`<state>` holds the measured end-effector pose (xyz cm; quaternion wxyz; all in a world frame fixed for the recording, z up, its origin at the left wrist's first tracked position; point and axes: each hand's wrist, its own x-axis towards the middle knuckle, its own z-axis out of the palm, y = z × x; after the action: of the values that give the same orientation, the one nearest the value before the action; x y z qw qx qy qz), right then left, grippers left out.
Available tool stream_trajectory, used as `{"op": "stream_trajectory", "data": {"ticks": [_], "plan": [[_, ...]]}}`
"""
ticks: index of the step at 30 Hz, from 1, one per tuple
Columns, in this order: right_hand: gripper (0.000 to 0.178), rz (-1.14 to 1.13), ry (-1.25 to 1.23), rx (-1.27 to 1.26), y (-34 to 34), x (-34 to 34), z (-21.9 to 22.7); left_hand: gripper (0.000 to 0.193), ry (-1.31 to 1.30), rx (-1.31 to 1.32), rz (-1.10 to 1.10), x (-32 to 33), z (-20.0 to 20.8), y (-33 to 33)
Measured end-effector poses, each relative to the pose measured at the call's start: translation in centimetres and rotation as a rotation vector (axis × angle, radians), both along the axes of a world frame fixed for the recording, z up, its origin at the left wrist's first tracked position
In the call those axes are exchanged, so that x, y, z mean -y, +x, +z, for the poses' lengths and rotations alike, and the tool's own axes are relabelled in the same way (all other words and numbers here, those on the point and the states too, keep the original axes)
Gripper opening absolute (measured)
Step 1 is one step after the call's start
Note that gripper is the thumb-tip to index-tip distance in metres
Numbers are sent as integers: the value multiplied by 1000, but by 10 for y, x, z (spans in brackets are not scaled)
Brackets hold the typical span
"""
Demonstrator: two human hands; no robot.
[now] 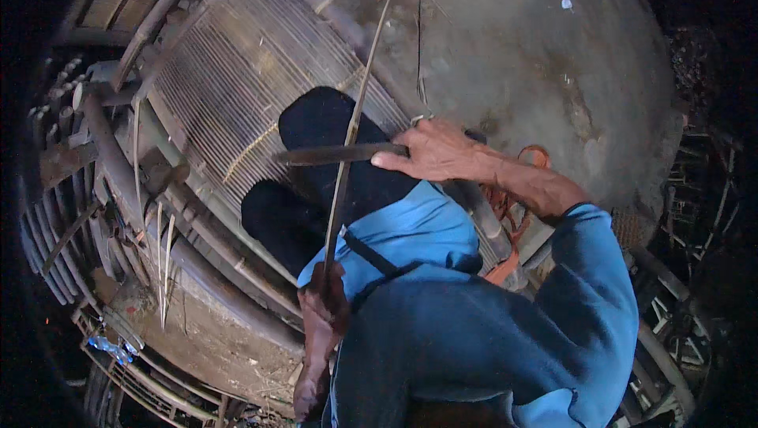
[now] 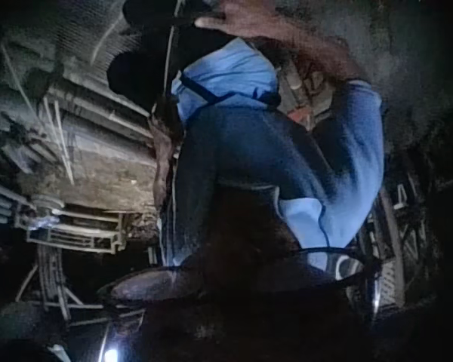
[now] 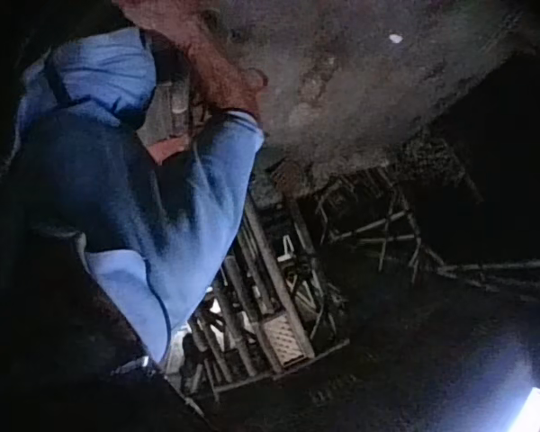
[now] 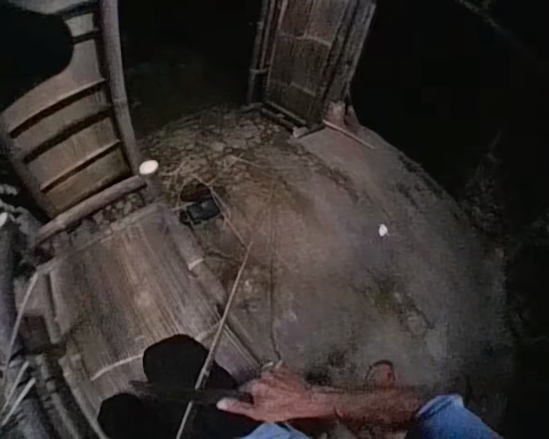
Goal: The person uses a knife to shave and smooth thin bamboo strips, pulling the blade along the length of the material and periodically checking the texture by hand.
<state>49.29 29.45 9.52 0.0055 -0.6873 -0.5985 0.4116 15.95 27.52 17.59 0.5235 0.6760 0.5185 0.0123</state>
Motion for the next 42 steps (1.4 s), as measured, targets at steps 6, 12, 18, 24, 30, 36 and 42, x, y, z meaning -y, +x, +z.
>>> {"op": "stream_trajectory", "data": {"ticks": [6, 12, 18, 24, 30, 36, 42], "plan": [[81, -668, -35, 112, 115, -29, -94, 29, 172, 176, 22, -6, -19, 2], [79, -502, 97, 4, 39, -8, -28, 59, -748, 152, 390, -16, -23, -6], [84, -422, -33, -54, 23, 3, -23, 62, -575, 415, 461, -9, -23, 6], [78, -327, 2, -43, 2, 12, 3, 33, -672, 437, 365, -13, -11, -5], [76, 43, -8, -19, -50, 42, 42, 25, -319, 99, 383, -9, 2, 23], [84, 181, -196, -183, -71, 48, 63, 20, -305, 196, 543, 14, -21, 17], [76, -73, -282, 83, -18, 24, 38, 23, -365, 197, 543, 9, -2, 15]]}}
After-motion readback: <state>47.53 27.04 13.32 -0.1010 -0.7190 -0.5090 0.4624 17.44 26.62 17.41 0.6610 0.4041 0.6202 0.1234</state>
